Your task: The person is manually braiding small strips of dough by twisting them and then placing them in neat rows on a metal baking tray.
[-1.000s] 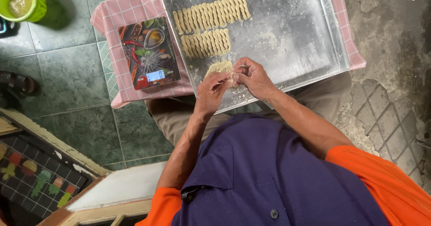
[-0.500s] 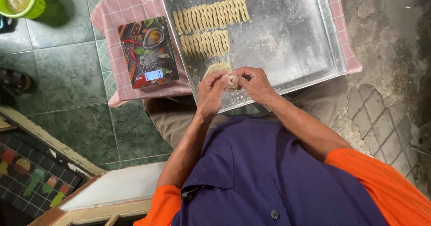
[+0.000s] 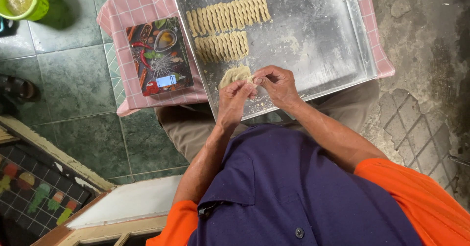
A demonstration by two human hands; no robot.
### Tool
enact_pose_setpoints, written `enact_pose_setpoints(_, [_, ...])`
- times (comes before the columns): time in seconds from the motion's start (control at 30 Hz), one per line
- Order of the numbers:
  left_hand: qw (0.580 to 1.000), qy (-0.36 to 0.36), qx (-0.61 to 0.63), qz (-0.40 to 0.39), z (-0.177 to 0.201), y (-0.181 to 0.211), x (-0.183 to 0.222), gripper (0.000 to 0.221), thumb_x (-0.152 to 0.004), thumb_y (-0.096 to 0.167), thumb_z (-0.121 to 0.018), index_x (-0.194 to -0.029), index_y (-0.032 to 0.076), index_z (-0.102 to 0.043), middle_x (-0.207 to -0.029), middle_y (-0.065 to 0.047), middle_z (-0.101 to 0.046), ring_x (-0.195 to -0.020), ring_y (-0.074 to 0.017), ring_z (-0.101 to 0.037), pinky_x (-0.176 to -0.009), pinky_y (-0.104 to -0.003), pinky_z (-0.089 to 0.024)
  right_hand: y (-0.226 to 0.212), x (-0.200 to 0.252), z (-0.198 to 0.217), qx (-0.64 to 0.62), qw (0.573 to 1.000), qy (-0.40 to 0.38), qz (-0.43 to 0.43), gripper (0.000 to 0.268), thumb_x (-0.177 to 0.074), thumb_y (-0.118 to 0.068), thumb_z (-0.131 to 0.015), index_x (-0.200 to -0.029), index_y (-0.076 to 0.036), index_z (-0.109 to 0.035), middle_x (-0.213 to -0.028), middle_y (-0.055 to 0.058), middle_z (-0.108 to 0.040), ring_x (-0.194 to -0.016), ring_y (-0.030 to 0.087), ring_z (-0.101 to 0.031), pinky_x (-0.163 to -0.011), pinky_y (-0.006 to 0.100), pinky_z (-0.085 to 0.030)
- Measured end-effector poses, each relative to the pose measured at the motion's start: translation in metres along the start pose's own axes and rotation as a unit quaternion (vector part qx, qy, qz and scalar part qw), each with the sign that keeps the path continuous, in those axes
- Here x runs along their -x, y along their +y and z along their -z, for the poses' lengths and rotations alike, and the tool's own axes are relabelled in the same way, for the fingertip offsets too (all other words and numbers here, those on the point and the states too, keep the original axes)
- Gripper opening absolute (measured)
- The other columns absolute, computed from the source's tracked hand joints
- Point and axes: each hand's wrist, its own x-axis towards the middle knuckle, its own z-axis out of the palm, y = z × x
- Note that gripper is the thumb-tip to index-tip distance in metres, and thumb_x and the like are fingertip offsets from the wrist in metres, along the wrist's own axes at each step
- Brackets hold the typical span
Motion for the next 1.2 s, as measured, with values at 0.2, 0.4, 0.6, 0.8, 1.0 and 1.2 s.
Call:
enact_pose_setpoints(0.2, [0.995,0.019,0.094,-0.007,-0.001,-0.017,-0.009,0.008,-0.096,0.005,-0.072,-0.091,0.0,-0.067,-0.082,-0.012,-0.069,-0.076,-0.0151,-0.067,-0.07,-0.025,-0.057,0.0,0.013,-0.01,0.016,1.0,-0.008,-0.023,0.022,-0.101,-0.01,-0.07,-0.116,0.007,-0.072,-0.108,0.019,-0.07,-0.089,0.019,-0.068,-0.081,0.038,-0.06])
enact_pose_setpoints(0.4, [0.998,0.02,0.058,-0.008,-0.007,0.006,0.0,0.016,-0.098,0.006,-0.072,-0.111,-0.003,-0.067,-0.092,-0.008,-0.069,-0.085,-0.0117,-0.067,-0.075,-0.023,-0.058,-0.023,0.012,-0.017,0.019,0.997,0.015,-0.067,0.019,-0.098,-0.004,-0.074,-0.113,0.008,-0.072,-0.096,0.012,-0.07,-0.083,0.012,-0.067,-0.076,0.03,-0.062])
enact_pose_setpoints(0.6, [0.995,-0.001,0.102,0.0,0.001,-0.028,-0.011,0.017,-0.103,0.01,-0.066,-0.112,-0.003,-0.072,-0.091,-0.013,-0.073,-0.085,-0.017,-0.071,-0.073,-0.025,-0.058,-0.009,0.009,-0.004,0.013,0.996,0.043,-0.082,0.015,-0.101,-0.009,-0.072,-0.11,0.002,-0.065,-0.086,0.01,-0.07,-0.078,0.013,-0.07,-0.075,0.027,-0.062])
enact_pose_setpoints(0.8, [0.992,0.0,0.124,-0.001,-0.009,-0.021,-0.012,0.02,-0.102,0.006,-0.067,-0.122,0.002,-0.068,-0.096,-0.012,-0.073,-0.087,-0.0155,-0.07,-0.072,-0.022,-0.058,-0.029,0.012,-0.012,0.071,0.996,0.039,-0.028,0.015,-0.1,-0.006,-0.073,-0.108,0.007,-0.072,-0.089,0.014,-0.071,-0.085,0.012,-0.063,-0.078,0.034,-0.061])
enact_pose_setpoints(1.0, [0.999,0.019,0.015,-0.03,-0.015,0.002,0.0,0.018,-0.104,0.012,-0.066,-0.114,-0.003,-0.071,-0.094,-0.012,-0.071,-0.084,-0.0158,-0.068,-0.073,-0.027,-0.059,-0.021,0.012,-0.002,0.144,0.989,0.0,-0.032,0.011,-0.098,-0.009,-0.076,-0.103,0.001,-0.075,-0.079,0.01,-0.071,-0.076,0.011,-0.063,-0.071,0.032,-0.059])
enact_pose_setpoints(1.2, [0.996,0.037,0.085,0.019,-0.007,-0.033,-0.01,0.016,-0.105,0.013,-0.061,-0.099,0.001,-0.07,-0.087,-0.009,-0.07,-0.078,-0.0165,-0.071,-0.068,-0.025,-0.06,-0.004,0.007,0.002,0.161,0.986,-0.009,0.042,0.044,-0.094,-0.018,-0.083,-0.129,-0.003,-0.06,-0.102,0.014,-0.067,-0.085,0.022,-0.066,-0.075,0.036,-0.058])
